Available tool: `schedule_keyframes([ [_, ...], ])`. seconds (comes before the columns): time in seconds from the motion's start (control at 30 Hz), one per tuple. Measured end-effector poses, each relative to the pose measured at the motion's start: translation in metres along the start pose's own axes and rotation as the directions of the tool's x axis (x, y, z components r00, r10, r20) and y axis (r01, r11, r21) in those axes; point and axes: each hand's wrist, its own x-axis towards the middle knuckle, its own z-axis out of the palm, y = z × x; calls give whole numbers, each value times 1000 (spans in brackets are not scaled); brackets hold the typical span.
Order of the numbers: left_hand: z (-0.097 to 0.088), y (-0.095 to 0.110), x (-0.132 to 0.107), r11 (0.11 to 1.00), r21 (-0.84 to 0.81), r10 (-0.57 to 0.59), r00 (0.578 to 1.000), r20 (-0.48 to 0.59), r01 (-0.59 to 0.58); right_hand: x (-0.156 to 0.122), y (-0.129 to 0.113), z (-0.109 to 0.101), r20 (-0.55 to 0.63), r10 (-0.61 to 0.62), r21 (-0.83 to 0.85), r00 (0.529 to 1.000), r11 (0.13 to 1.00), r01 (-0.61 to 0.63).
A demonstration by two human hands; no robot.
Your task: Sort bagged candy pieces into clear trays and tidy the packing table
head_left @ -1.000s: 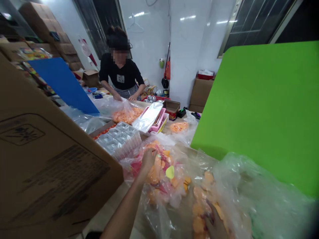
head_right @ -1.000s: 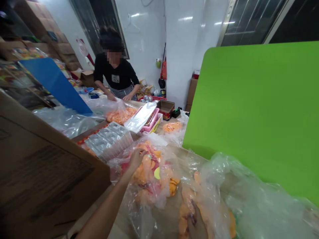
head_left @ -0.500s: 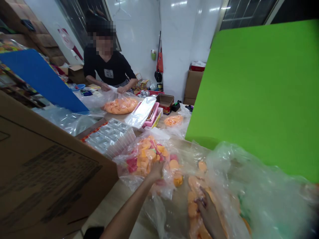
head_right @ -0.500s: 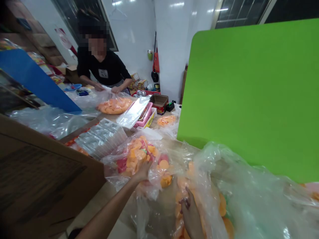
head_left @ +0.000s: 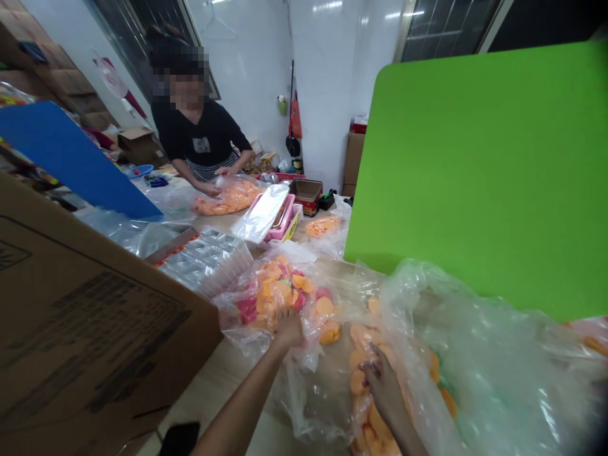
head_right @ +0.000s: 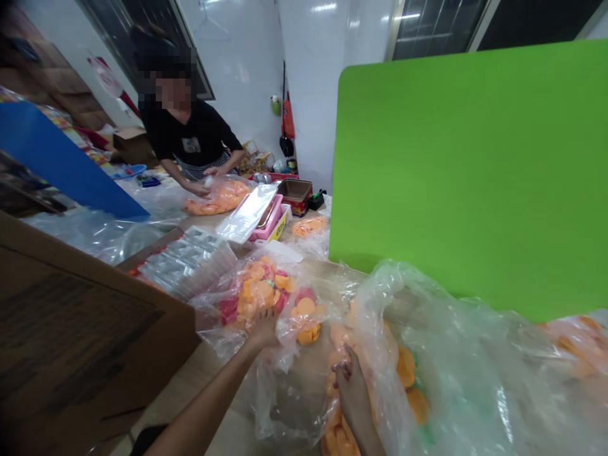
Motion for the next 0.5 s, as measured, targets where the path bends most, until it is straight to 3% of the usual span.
schedule_keyframes([
  [0.13,-8,-5,-6,982,-180,-55,998,-13,52,-2,1,-2,0,-4,16,1000,1000,4],
  [0.23,-30,-4,-26,923,-385,-48,997,-66,19,-1,1,-2,3,-5,21,1000,1000,5],
  [0.27,-40,-1,-37,864,-503,-30,995,-92,-21,0,2,-2,5,-6,19,1000,1000,6],
  [0.3,-51,5,-51,761,-645,-4,994,-108,-67,0,2,-2,7,-10,16,1000,1000,10],
  [0.37,-74,24,-81,418,-900,74,992,-106,-127,0,3,-2,11,-25,9,1000,1000,25],
  [0.43,-93,49,-112,88,-992,174,982,-69,-86,-1,1,-2,12,-39,-1,999,999,39],
  [0.5,-105,76,-138,-28,-999,254,967,-36,-30,-3,-5,-2,10,-38,-8,999,999,38],
])
